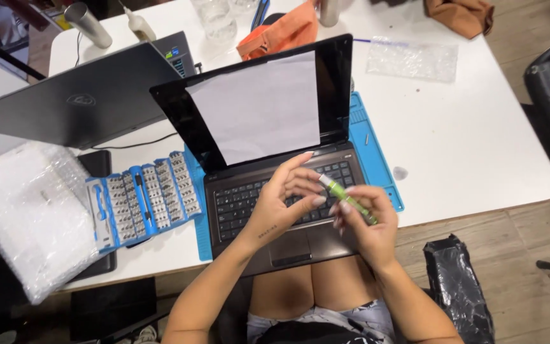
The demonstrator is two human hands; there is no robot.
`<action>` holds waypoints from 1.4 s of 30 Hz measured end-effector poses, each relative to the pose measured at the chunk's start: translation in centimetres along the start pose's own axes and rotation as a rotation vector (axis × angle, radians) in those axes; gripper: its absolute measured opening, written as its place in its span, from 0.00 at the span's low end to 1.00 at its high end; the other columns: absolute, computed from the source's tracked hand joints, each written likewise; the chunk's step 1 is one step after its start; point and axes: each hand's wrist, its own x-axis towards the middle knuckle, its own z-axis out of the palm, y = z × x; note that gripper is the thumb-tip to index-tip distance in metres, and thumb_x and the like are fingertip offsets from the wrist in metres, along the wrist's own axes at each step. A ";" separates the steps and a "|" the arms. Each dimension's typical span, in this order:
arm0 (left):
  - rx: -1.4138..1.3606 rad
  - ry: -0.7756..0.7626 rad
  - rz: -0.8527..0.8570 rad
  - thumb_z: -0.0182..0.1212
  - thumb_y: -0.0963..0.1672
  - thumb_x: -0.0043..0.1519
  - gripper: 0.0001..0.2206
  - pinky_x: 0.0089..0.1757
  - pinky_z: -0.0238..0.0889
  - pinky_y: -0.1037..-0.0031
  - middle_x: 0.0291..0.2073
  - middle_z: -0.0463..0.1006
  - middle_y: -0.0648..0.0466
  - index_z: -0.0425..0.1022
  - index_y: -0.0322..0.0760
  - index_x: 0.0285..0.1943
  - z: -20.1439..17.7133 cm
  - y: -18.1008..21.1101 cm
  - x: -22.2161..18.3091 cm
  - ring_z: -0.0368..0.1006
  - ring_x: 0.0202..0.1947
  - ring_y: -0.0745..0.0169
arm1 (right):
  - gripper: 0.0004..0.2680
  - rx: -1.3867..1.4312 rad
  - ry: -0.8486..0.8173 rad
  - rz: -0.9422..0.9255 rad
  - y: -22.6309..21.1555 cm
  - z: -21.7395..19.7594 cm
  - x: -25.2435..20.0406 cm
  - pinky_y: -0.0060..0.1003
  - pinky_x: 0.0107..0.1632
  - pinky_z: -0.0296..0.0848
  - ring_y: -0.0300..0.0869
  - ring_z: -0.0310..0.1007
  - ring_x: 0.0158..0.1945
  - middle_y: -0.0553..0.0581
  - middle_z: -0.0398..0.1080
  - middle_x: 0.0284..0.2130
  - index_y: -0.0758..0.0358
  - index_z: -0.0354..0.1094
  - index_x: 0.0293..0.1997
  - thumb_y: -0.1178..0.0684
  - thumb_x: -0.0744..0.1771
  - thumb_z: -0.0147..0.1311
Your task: Removing screws from a laptop screen bezel and prying the bezel off using a screwdriver.
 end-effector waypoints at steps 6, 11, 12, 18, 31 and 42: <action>0.616 0.144 0.443 0.68 0.44 0.66 0.15 0.51 0.74 0.61 0.47 0.80 0.51 0.78 0.39 0.61 -1.1 0.2 8.5 0.81 0.49 0.49 | 0.10 0.099 0.151 -0.230 0.4 -0.5 8.8 0.38 0.28 0.79 0.49 0.78 0.29 0.73 0.75 0.32 0.72 0.63 0.57 0.58 0.72 0.53; 0.989 0.286 0.765 0.66 0.44 0.66 0.12 0.57 0.63 0.55 0.50 0.75 0.53 0.78 0.43 0.58 -2.6 -0.5 16.7 0.73 0.54 0.48 | 0.10 0.471 -0.009 -0.040 3.0 -2.3 12.7 0.35 0.30 0.80 0.46 0.80 0.30 0.69 0.77 0.32 0.68 0.68 0.57 0.53 0.72 0.51; 1.105 0.317 0.824 0.67 0.45 0.65 0.14 0.62 0.59 0.53 0.53 0.74 0.52 0.77 0.44 0.59 -2.8 -0.8 18.0 0.71 0.59 0.48 | 0.11 0.553 -0.043 0.020 3.8 -2.8 13.1 0.36 0.30 0.79 0.46 0.80 0.29 0.68 0.78 0.32 0.68 0.68 0.58 0.53 0.72 0.51; 1.099 0.145 0.625 0.73 0.47 0.61 0.21 0.52 0.70 0.57 0.47 0.79 0.52 0.77 0.42 0.62 -2.8 -4.7 24.0 0.78 0.53 0.50 | 0.08 0.482 0.087 -0.032 5.4 -2.3 15.6 0.38 0.34 0.81 0.47 0.80 0.28 0.68 0.76 0.28 0.64 0.69 0.55 0.55 0.71 0.54; 0.953 0.222 0.504 0.69 0.47 0.62 0.10 0.38 0.67 0.67 0.29 0.77 0.58 0.82 0.45 0.49 -1.6 -2.4 23.8 0.80 0.31 0.57 | 0.05 -0.425 0.228 -0.902 2.3 1.0 21.9 0.47 0.37 0.80 0.56 0.81 0.30 0.74 0.76 0.27 0.79 0.66 0.47 0.63 0.72 0.53; 1.015 0.333 0.544 0.67 0.50 0.63 0.09 0.34 0.63 0.70 0.27 0.72 0.61 0.82 0.46 0.45 -0.8 -3.6 24.2 0.76 0.27 0.62 | 0.06 -0.510 0.210 -1.063 3.6 0.3 23.3 0.51 0.33 0.77 0.63 0.79 0.26 0.75 0.72 0.27 0.82 0.63 0.44 0.64 0.71 0.55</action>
